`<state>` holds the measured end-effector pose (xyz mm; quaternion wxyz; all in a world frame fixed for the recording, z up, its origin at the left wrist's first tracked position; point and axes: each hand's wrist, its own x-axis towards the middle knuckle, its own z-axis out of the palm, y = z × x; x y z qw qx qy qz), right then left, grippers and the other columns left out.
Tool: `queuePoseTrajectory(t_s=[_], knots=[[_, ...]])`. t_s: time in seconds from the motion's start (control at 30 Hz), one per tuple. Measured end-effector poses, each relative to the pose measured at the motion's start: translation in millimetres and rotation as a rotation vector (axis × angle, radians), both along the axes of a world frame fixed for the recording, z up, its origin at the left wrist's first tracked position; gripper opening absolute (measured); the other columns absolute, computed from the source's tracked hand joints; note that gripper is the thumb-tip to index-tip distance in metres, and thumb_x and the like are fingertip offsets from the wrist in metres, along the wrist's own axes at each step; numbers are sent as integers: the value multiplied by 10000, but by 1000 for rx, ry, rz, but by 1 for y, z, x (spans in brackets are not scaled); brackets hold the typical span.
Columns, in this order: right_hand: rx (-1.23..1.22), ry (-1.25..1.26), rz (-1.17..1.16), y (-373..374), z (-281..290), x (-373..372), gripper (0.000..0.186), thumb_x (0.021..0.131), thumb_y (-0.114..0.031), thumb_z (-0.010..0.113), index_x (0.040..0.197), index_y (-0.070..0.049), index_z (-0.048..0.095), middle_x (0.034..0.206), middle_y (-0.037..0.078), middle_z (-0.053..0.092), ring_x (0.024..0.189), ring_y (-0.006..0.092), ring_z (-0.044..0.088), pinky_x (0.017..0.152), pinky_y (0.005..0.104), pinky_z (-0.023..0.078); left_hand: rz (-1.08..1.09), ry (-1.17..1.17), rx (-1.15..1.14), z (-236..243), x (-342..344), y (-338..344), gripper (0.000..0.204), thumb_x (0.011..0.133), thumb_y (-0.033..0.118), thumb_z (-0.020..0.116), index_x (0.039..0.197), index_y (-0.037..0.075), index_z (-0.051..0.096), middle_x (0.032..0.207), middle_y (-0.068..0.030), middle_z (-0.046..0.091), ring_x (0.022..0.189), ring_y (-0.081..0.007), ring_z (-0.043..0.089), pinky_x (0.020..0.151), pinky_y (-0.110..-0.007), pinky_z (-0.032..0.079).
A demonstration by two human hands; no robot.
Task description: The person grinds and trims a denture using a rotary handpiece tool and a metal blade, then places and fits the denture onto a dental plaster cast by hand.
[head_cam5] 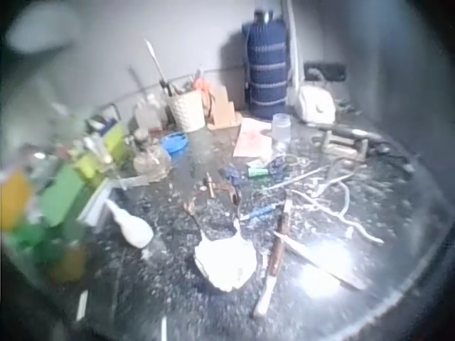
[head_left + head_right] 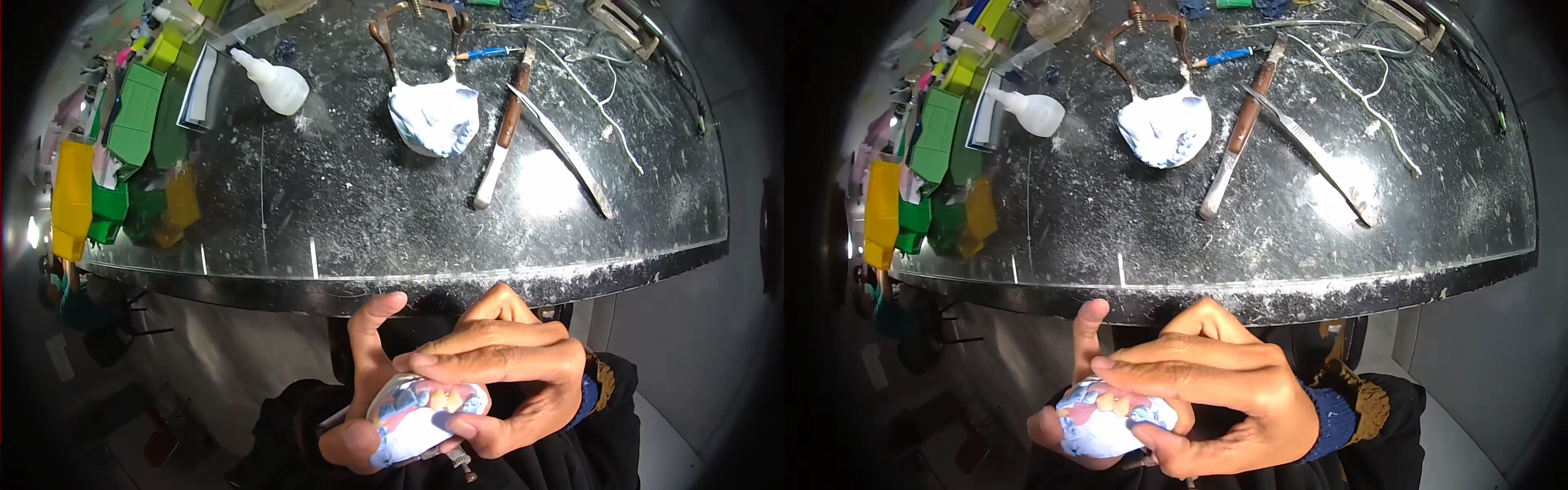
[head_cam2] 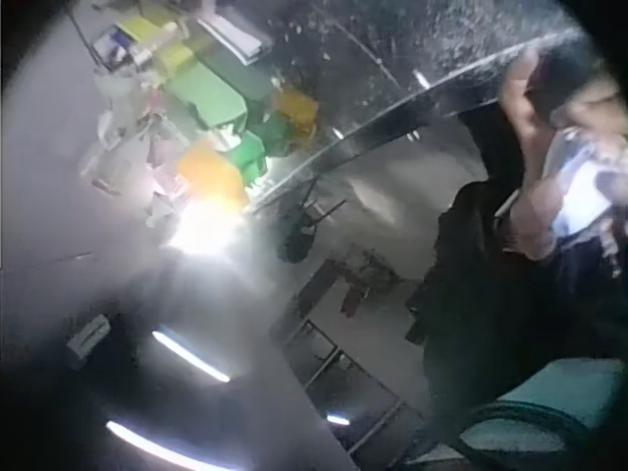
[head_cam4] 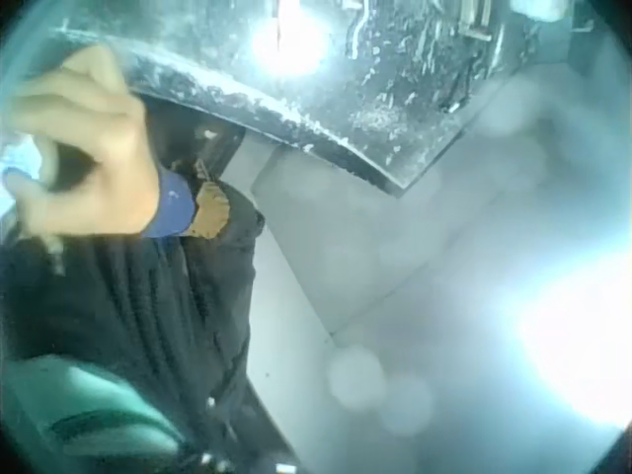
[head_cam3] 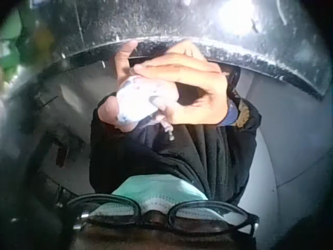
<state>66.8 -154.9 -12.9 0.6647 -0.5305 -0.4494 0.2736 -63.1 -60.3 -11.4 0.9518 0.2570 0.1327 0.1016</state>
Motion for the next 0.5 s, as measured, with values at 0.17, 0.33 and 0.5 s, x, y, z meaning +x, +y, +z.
queuePoseTrajectory(t_s=[0.17,0.33,0.5], knots=[[30,30,-34,8,2,-9,376,602,-136,702,930,43,657,896,148,661,698,154,473,633,270,331,122,-110,-73,0,-1,-4,867,751,436,594,1360,226,15,846,-191,499,637,-196,510,528,-276,452],[81,44,-64,15,-1,-12,352,591,-116,693,903,43,665,880,153,662,678,157,467,621,261,324,206,-237,-230,-7,-1,-15,875,734,399,610,1363,217,30,861,-177,492,681,-203,507,541,-284,453],[102,43,-82,19,-2,-14,334,600,-111,673,895,44,667,856,162,663,658,153,469,608,256,315,246,-224,-233,-6,-3,-12,885,717,358,619,1361,194,34,885,-170,484,756,-202,499,577,-298,458]])
